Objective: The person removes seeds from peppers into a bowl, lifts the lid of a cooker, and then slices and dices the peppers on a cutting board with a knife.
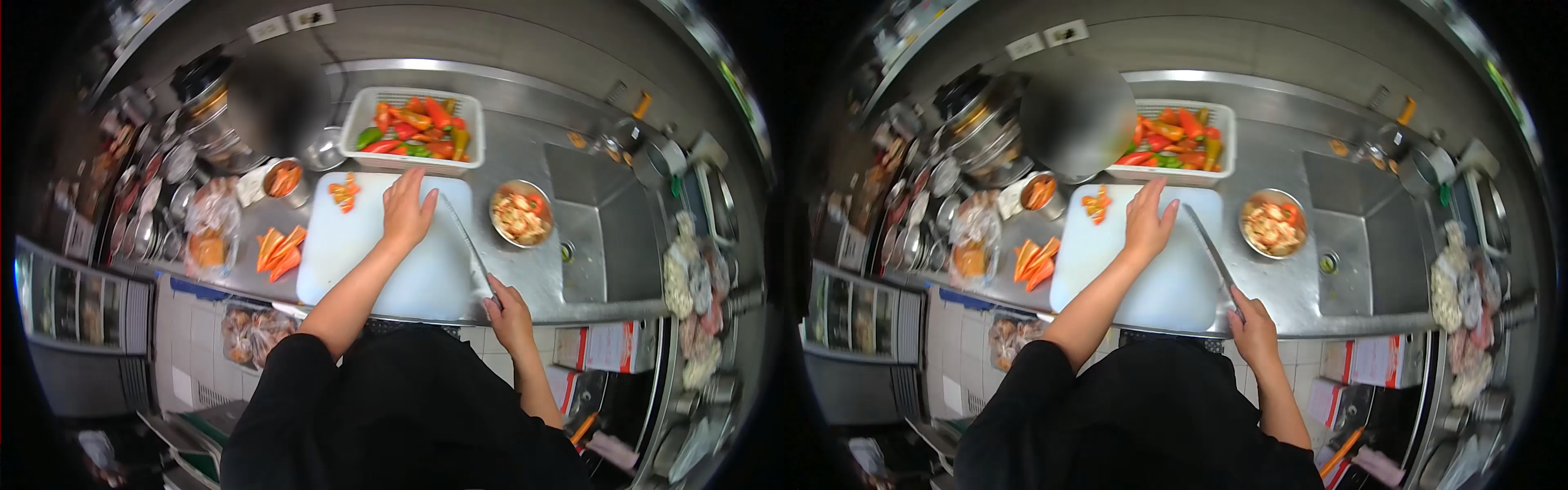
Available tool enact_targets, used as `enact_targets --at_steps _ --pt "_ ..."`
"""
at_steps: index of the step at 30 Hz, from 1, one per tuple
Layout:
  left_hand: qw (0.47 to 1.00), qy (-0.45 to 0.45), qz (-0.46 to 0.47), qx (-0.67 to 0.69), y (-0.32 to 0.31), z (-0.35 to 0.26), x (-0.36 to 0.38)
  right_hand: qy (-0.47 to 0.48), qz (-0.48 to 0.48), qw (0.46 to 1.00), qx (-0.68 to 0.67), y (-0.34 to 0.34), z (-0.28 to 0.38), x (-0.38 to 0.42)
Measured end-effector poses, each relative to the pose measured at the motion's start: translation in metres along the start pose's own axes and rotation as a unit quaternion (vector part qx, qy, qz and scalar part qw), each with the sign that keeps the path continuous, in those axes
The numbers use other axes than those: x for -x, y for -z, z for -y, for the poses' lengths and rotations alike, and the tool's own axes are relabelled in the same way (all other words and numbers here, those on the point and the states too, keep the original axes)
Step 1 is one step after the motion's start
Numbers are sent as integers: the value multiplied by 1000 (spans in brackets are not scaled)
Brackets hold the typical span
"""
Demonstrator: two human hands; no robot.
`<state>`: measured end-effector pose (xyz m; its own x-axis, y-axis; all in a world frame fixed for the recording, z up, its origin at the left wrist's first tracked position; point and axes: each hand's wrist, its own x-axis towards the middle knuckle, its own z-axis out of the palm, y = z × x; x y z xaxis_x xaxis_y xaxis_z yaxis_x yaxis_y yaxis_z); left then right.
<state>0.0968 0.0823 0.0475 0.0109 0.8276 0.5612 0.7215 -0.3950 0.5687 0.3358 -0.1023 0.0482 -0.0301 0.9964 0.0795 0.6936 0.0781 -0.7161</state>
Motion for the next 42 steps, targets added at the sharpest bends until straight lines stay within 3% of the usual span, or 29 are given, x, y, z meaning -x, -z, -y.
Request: enact_targets --at_steps 1,3,7,9,11,13,15,16,18,20,22,24,26,27,29,31,34,35,36,37,41,42 --pt "1000 10 -10 -10 20 20 7 12 12 1000 -1 -12 8 -8" --pt "998 2 -57 17 69 65 21 34 38 990 129 -37 16 -24" --pt "966 190 -153 86 169 162 95 56 35 981 182 -85 2 -47" --pt "924 341 -155 84 236 185 135 74 41 977 195 -96 9 -57" --pt "897 405 -169 46 289 217 181 123 -44 964 232 -104 30 -71" --pt "874 429 -220 68 321 253 225 171 -62 967 178 -117 72 -108" --pt "853 423 -292 90 340 269 245 35 39 996 -66 -135 135 -147" --pt "851 420 -301 94 349 278 253 116 37 990 -74 -146 171 -168" --pt "842 445 -292 86 362 293 265 132 44 983 -122 -168 257 -204" --pt "833 457 -292 109 364 310 273 218 47 974 -40 -182 329 -247" --pt "826 469 -284 131 364 325 281 240 60 967 -54 -194 402 -292" --pt "825 477 -271 137 366 338 288 348 34 926 -143 -216 458 -348" --pt "824 471 -275 152 365 359 307 343 56 927 -139 -233 505 -413" --pt "822 469 -278 163 365 367 315 279 84 947 -136 -239 531 -436" --pt "825 473 -281 131 370 373 325 268 62 957 -95 -266 560 -489" --pt "825 476 -287 98 370 383 341 134 17 991 -14 -292 587 -518" --pt "820 506 -265 44 367 395 371 103 -20 993 -53 -311 614 -541" --pt "808 536 -243 13 367 393 377 125 -49 989 -53 -308 625 -542" --pt "795 566 -220 -18 365 391 384 120 -17 991 -54 -308 637 -551" --pt "795 565 -221 -17 358 395 398 114 15 992 -54 -308 651 -563" --pt "800 577 -163 -12 342 397 408 122 -11 992 -4 -339 694 -575" --pt "801 581 -147 -8 345 390 401 180 -114 977 -4 -359 694 -582"
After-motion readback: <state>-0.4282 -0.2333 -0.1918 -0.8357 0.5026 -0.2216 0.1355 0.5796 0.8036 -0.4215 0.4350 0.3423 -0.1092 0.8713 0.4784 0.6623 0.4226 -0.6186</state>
